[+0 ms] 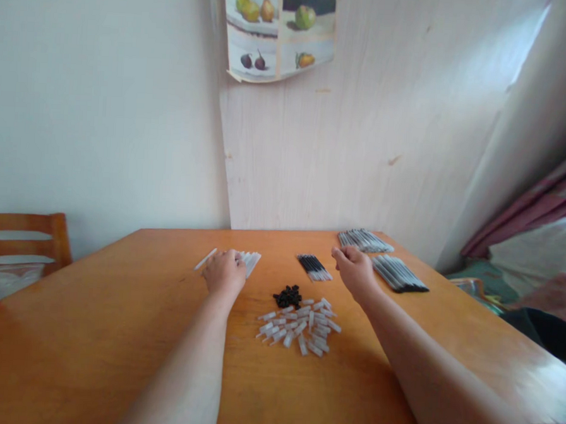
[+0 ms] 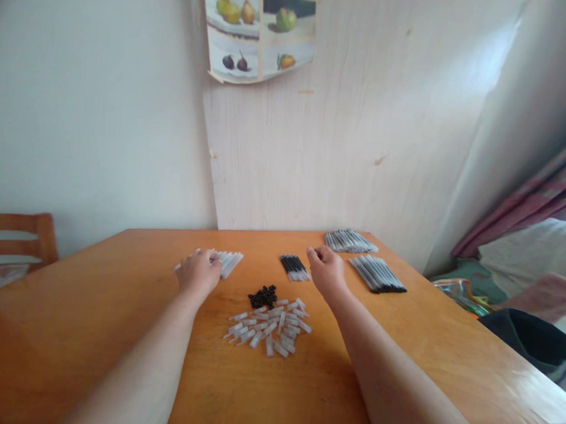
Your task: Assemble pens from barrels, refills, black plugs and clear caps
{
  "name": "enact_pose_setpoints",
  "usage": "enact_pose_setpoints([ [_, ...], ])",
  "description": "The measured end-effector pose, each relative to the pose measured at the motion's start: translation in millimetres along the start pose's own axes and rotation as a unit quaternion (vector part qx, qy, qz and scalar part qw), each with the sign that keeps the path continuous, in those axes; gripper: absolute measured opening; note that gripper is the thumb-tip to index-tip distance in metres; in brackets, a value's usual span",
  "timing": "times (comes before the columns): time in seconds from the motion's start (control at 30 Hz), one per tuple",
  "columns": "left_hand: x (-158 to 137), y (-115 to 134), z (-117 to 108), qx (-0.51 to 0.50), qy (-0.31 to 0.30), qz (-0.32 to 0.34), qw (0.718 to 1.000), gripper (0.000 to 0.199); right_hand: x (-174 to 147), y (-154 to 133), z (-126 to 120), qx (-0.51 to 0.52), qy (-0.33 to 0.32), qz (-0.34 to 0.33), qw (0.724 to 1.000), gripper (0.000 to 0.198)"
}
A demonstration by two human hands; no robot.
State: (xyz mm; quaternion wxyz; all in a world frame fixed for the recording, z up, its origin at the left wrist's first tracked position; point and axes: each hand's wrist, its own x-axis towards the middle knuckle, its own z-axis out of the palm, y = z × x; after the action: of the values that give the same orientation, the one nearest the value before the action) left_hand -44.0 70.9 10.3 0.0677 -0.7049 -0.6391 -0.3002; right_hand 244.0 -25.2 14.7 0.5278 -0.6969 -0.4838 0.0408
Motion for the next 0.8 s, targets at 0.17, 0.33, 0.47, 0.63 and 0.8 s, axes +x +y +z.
enact_pose_setpoints([
  [0.17,-8,6,6,0.04,-0.041,0.039,0.998,0.022,-7,26,12,-0.091,-0.034,-0.028,0.995,0.039],
  [0.33,-12,9,10,0.071,-0.075,0.028,0.994,0.024,-5,33,7,-0.135,-0.038,-0.034,0.99,0.038],
  [0.47,-13,10,10,0.084,-0.08,0.032,0.993,0.023,-4,32,6,-0.14,-0.039,-0.035,0.989,0.038],
  [0.63,-13,13,10,0.092,-0.083,0.041,0.991,0.022,-5,29,7,-0.142,-0.046,-0.035,0.988,0.037],
  [0.8,-14,14,10,0.09,-0.088,0.05,0.991,0.022,-5,30,8,-0.131,-0.042,-0.045,0.989,0.036],
])
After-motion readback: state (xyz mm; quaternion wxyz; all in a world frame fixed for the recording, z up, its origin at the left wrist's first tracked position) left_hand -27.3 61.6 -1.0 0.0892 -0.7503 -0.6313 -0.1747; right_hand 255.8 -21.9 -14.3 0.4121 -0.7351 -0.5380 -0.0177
